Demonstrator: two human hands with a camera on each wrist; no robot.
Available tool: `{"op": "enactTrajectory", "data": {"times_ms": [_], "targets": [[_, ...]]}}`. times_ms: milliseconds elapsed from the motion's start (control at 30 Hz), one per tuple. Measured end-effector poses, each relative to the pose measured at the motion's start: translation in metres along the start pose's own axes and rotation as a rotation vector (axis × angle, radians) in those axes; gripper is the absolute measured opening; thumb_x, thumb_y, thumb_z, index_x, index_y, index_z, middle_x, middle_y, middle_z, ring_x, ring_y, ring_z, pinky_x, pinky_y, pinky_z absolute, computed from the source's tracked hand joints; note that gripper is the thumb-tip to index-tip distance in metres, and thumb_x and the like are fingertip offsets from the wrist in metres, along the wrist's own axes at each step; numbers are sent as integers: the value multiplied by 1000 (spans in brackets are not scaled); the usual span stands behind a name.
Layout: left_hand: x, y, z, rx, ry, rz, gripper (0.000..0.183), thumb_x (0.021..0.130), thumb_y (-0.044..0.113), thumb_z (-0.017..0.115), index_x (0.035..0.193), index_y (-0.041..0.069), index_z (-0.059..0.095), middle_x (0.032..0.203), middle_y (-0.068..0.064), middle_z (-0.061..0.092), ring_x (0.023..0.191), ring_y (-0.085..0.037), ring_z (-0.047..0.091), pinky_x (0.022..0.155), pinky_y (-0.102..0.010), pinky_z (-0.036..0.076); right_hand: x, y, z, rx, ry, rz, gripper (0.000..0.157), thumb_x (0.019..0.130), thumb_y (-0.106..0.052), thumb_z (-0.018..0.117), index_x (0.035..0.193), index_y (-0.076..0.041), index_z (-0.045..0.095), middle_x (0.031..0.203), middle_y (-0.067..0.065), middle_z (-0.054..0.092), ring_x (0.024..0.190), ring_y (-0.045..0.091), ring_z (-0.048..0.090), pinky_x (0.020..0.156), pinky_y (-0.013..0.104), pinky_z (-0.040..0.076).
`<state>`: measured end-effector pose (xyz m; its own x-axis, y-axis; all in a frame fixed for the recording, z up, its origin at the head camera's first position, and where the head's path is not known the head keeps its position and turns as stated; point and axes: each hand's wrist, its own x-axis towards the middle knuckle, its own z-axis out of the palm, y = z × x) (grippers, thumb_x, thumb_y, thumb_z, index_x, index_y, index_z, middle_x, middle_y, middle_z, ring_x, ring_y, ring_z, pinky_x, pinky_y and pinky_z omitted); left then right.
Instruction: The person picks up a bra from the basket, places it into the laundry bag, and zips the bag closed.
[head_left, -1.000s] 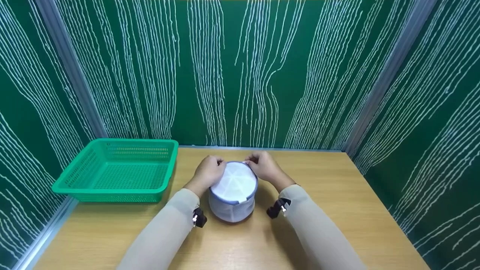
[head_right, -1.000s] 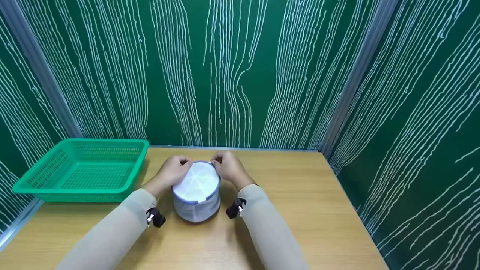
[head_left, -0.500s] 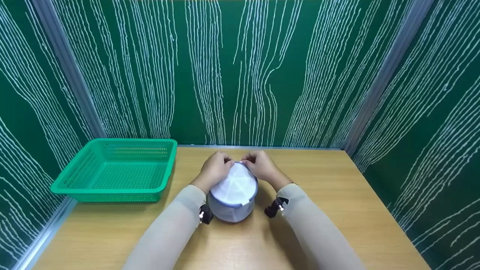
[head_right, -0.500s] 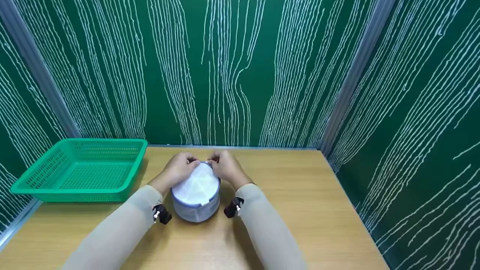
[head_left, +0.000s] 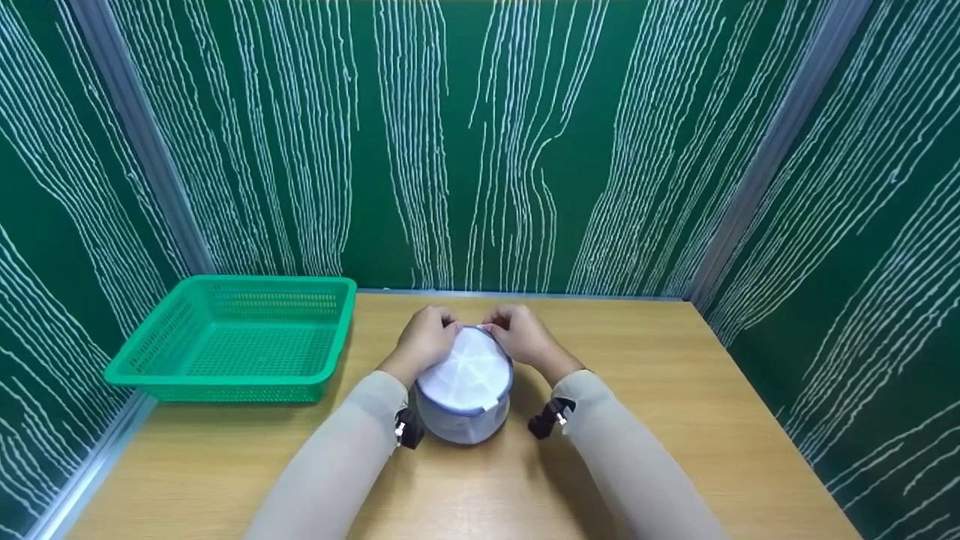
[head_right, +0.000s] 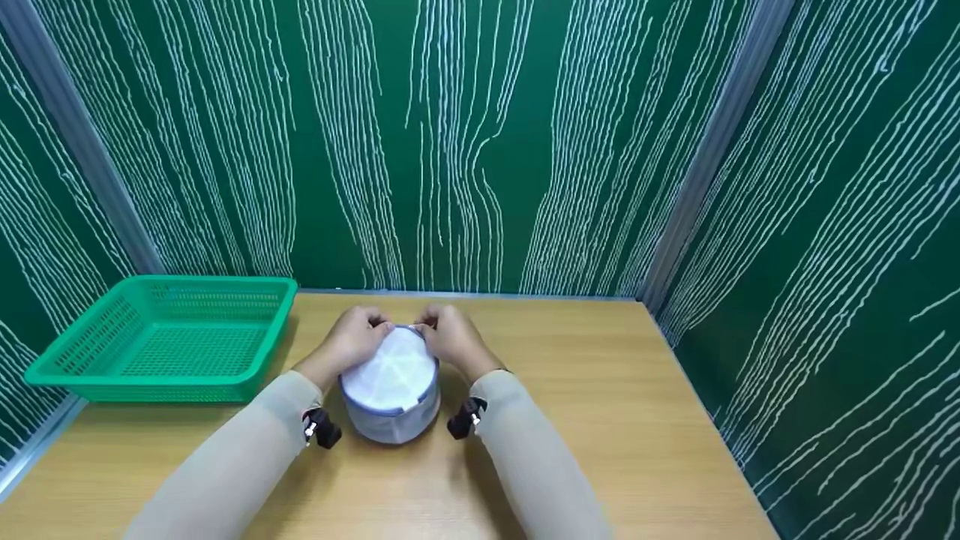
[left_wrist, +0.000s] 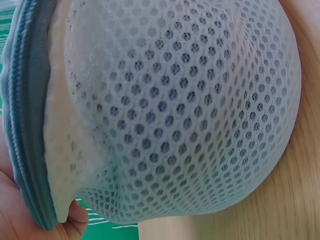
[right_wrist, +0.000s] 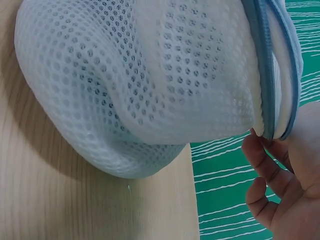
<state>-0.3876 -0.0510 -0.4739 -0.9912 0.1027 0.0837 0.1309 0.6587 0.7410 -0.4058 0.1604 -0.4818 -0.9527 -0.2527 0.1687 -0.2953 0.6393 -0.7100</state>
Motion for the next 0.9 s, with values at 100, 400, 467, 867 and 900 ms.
{"op": "enactTrajectory", "data": {"times_ms": [100, 400, 467, 867, 900], "targets": [[0, -2, -1, -10, -1, -30, 20, 116, 22, 64, 115, 10, 81, 122, -10, 78, 116, -28, 71, 107, -48, 61, 0, 1, -1, -7, -7, 7, 10, 111, -9, 73, 106, -11, 81, 104, 8, 81, 94, 20, 71, 83, 35, 65], [-3, -12, -4, -54, 30, -138, 26, 118, 23, 59, 116, 9, 80, 123, -9, 77, 116, -27, 70, 108, -49, 61, 0, 9, -7, 11, 15, 20, 9, 109, -8, 74, 106, -8, 82, 103, 9, 81, 94, 20, 71, 84, 34, 64], [-4, -14, -5, -46, 47, -139, 25, 117, 22, 59, 108, 9, 79, 117, -9, 77, 110, -26, 69, 102, -47, 61, -1, 11, -7, 12, 24, 22, 9, 109, -9, 75, 105, -7, 83, 102, 9, 82, 93, 19, 70, 83, 33, 62], [-6, -16, -2, -92, 71, -163, 25, 117, 25, 61, 107, 11, 79, 111, -8, 74, 105, -25, 67, 97, -45, 60, 1, 8, -3, 34, 27, 41, 9, 109, -9, 74, 106, -7, 82, 103, 10, 81, 93, 20, 72, 82, 34, 64], [-6, -15, -3, -87, 71, -159, 25, 117, 26, 61, 110, 10, 79, 113, -8, 75, 107, -26, 68, 100, -46, 60, 1, 8, -2, 33, 29, 42, 9, 109, -9, 74, 106, -7, 82, 103, 11, 81, 93, 20, 72, 82, 34, 64]]}}
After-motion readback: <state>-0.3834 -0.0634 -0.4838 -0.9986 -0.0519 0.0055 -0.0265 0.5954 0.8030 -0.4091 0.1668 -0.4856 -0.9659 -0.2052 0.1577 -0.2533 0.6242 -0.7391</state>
